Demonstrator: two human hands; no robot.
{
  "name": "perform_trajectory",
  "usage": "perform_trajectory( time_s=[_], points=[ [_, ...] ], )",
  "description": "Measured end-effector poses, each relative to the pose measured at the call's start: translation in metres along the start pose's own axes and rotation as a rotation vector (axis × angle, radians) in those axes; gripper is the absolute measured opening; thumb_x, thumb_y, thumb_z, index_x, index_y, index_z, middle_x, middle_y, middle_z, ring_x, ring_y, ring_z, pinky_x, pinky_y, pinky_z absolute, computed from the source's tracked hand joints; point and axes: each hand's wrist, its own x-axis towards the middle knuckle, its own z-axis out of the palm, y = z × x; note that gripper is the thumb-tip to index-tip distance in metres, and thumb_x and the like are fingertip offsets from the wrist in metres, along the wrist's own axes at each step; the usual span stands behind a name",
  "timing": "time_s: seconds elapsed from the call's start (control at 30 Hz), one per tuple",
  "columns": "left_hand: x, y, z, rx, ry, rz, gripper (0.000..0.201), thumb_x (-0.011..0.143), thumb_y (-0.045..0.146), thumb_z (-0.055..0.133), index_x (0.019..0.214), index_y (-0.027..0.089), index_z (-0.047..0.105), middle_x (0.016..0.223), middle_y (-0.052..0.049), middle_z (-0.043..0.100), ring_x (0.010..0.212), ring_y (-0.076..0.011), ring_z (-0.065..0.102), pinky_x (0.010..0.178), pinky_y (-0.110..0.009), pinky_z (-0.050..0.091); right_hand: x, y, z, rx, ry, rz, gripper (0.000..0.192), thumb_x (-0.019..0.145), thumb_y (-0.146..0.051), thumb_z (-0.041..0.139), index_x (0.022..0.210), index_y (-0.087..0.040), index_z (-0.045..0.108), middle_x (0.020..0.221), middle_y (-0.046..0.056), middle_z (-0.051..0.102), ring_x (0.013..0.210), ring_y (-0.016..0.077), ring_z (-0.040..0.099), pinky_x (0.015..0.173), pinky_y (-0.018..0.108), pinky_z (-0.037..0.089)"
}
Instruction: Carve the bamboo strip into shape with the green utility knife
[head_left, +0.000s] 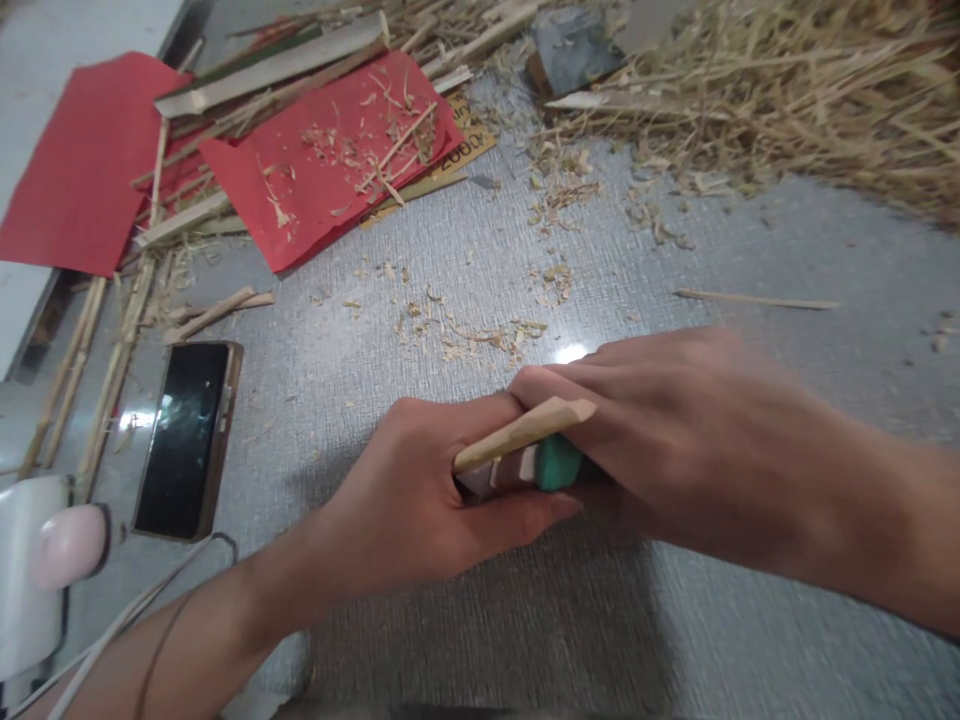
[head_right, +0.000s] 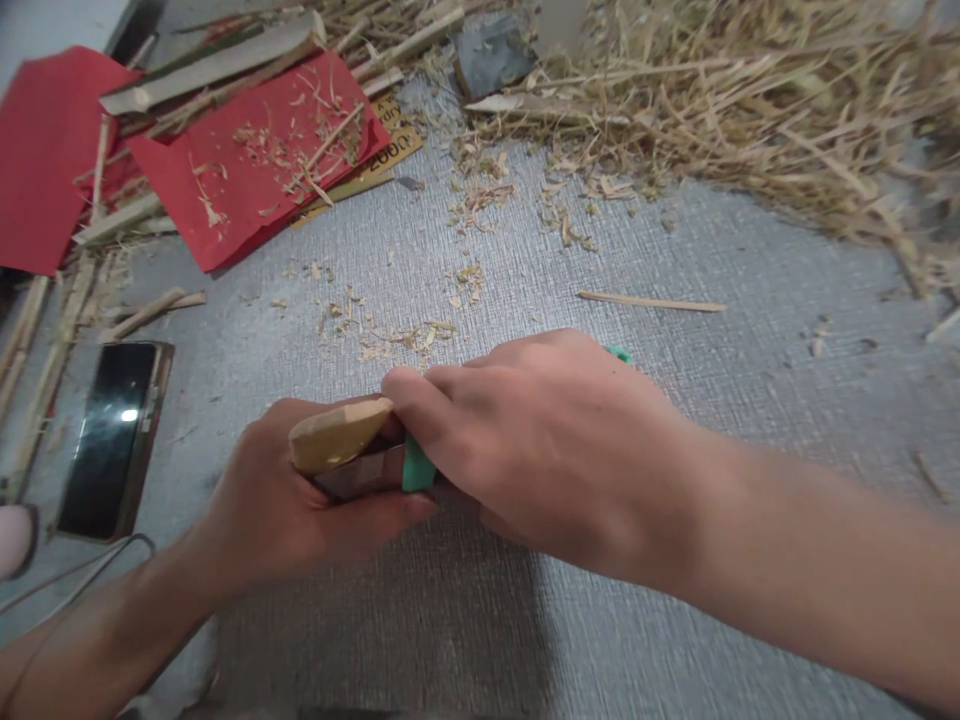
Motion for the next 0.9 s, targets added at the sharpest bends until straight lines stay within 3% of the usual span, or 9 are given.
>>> perform_trajectory(
  time_s=[0.53,0.9],
  points=[
    [0.0008,0.0007,-0.0001,-0.023,0.017,0.019,0.025,0.087,0.013,0.083,0.083,0.019,0.059,0.065,0.012,0.047,0.054,-0.0029,0.035,0.051,-0.015,0.037,0.0019,-0.0004,-0.0022,0.014,-0.021,0.006,0.01,0.099,-0.019,0.057,0.108,-0.02,0.059,0.078,0.0,0.068,0.061,0.0172,0.058,0.061,0.035,0.026],
    [0.0002,0.0019,-0.001,0.01,0.005,0.004,0.025,0.087,0.014,0.083,0.082,0.019,0.059,0.064,0.012,0.046,0.054,-0.0026,0.033,0.048,-0.014,0.032,0.0016,-0.001,-0.0023,0.005,-0.018,0.015,0.008,0.101,-0.022,0.052,0.109,-0.023,0.054,0.079,-0.001,0.068,0.061,0.0173,0.058,0.061,0.035,0.029]
  ],
)
